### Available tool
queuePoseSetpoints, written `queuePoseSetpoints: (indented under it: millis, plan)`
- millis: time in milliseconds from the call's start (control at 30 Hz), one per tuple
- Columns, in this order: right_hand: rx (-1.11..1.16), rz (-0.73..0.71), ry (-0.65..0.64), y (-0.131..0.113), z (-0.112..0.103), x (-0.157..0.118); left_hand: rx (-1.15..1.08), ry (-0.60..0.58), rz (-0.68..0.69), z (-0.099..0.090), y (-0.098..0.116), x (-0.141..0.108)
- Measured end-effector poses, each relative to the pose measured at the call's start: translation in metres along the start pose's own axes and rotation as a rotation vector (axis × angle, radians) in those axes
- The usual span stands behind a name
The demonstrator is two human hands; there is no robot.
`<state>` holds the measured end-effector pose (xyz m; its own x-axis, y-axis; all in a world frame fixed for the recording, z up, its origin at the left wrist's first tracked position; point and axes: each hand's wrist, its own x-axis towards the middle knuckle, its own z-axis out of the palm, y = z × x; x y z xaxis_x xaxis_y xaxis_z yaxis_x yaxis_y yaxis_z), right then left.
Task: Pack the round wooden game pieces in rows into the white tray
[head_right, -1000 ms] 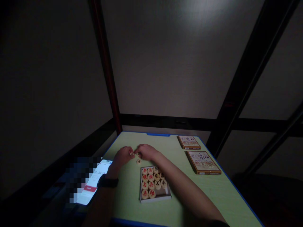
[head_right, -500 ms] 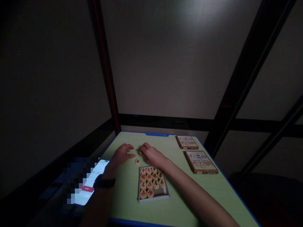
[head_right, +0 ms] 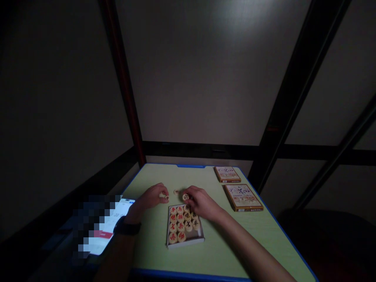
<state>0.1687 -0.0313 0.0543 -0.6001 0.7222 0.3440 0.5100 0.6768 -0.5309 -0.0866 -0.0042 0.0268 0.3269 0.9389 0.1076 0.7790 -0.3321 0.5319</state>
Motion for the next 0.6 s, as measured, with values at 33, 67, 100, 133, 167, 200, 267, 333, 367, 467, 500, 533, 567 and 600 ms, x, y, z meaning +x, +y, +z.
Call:
queuePoseSetpoints:
  millis: [33, 67, 100, 133, 167, 200, 267, 333, 367, 467, 500, 533, 567, 600]
  plan:
    - [-0.001, -0.005, -0.014, -0.003, -0.002, -0.002, -0.019, 0.021, -0.012, 0.0, 0.002, 0.001]
    - [-0.002, -0.01, -0.029, -0.007, -0.004, -0.005, -0.052, 0.041, -0.022, -0.001, 0.004, 0.001]
    - [0.001, -0.016, -0.045, -0.011, -0.006, -0.008, -0.101, 0.054, -0.028, -0.001, 0.006, 0.002]
    - [0.008, -0.019, -0.059, -0.016, -0.008, -0.012, -0.165, 0.058, -0.027, -0.001, 0.009, 0.003]
    - [0.02, -0.02, -0.069, -0.02, -0.009, -0.017, -0.241, 0.055, -0.021, -0.001, 0.013, 0.003]
    - [0.036, -0.019, -0.075, -0.023, -0.011, -0.023, -0.321, 0.044, -0.014, 0.0, 0.017, 0.003]
    - [0.079, 0.002, -0.06, -0.025, -0.011, -0.034, -0.475, -0.012, 0.005, 0.001, 0.028, 0.002]
    - [0.151, 0.062, -0.002, -0.022, -0.01, -0.045, -0.605, -0.12, 0.028, 0.003, 0.041, -0.002]
    - [0.219, 0.105, 0.032, -0.019, -0.009, -0.05, -0.657, -0.192, 0.038, 0.004, 0.049, -0.005]
    - [0.542, 0.244, 0.091, -0.009, -0.007, -0.059, -0.753, -0.344, 0.058, 0.008, 0.07, -0.013]
    - [0.642, 0.278, 0.092, -0.007, -0.007, -0.061, -0.785, -0.381, 0.063, 0.01, 0.075, -0.016]
    - [0.712, 0.301, 0.089, -0.006, -0.007, -0.062, -0.814, -0.411, 0.065, 0.011, 0.079, -0.018]
    - [0.749, 0.314, 0.086, -0.005, -0.007, -0.062, -0.833, -0.432, 0.068, 0.012, 0.082, -0.02]
    - [0.757, 0.316, 0.087, -0.005, -0.006, -0.063, -0.84, -0.444, 0.069, 0.013, 0.085, -0.021]
